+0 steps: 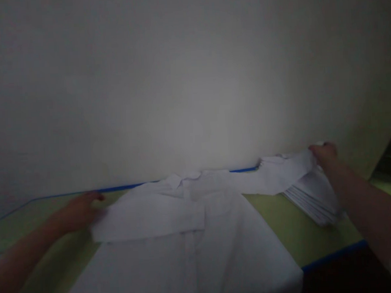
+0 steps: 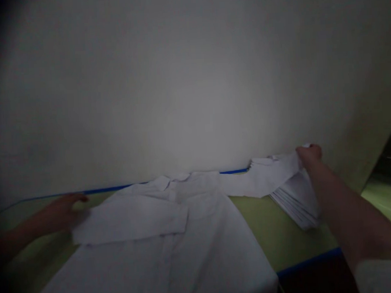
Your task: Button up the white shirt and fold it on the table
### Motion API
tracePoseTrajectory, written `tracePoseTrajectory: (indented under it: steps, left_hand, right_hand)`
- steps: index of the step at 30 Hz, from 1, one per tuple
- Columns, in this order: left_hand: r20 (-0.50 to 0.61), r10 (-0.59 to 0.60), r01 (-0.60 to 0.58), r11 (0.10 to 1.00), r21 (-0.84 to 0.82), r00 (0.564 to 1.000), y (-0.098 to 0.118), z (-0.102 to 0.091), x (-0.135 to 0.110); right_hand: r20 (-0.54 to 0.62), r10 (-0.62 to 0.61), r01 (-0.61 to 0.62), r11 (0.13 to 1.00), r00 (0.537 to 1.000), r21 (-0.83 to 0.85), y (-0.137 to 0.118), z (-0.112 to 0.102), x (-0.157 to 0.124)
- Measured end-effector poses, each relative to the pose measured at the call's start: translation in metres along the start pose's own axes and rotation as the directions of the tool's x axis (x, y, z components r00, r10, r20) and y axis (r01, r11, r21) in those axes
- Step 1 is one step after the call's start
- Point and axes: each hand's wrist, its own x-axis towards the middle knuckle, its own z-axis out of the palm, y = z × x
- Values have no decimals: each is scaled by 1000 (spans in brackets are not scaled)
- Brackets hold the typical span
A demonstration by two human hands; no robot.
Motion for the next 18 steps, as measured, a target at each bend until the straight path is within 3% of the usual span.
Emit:
tracePoseTrajectory:
  steps: [3, 5, 6, 8, 10, 12, 15, 17, 18]
  left_hand:
    - [38, -2, 9, 985, -170, 999, 71, -2, 4]
    - [141, 57, 9, 901, -433, 988, 129, 2, 0]
    - [174, 103, 21, 805, -593, 979, 157, 5, -4]
    - [204, 181, 90, 494, -865, 962, 204, 13, -14]
    - [251, 252, 209, 183, -961, 935, 233, 24, -25]
    - [283, 343, 307, -15, -952, 895, 244, 37, -35]
    - [252, 439, 321, -91, -943, 863, 240, 59, -44]
    - [210, 448, 269, -71, -960, 869, 233, 73, -47]
    - [193, 433, 241, -57, -969, 880, 229, 78, -48]
  right_hand:
    - [59, 10, -14, 998, 998, 61, -46, 34, -14]
    - [107, -142, 124, 979, 984, 162, -88, 54, -49]
    - [147, -230, 198, 959, 962, 201, -110, 63, -74]
    - [267, -370, 294, 913, 890, 284, -149, 77, -137]
    - [388, -499, 359, 853, 775, 379, -178, 87, -208]
    - [488, -605, 414, 792, 629, 449, -194, 92, -274]
    - [583, -704, 458, 708, 405, 537, -202, 93, -342]
    - [607, -758, 439, 641, 239, 629, -201, 91, -361]
    - [604, -777, 407, 617, 177, 674, -199, 90, -363]
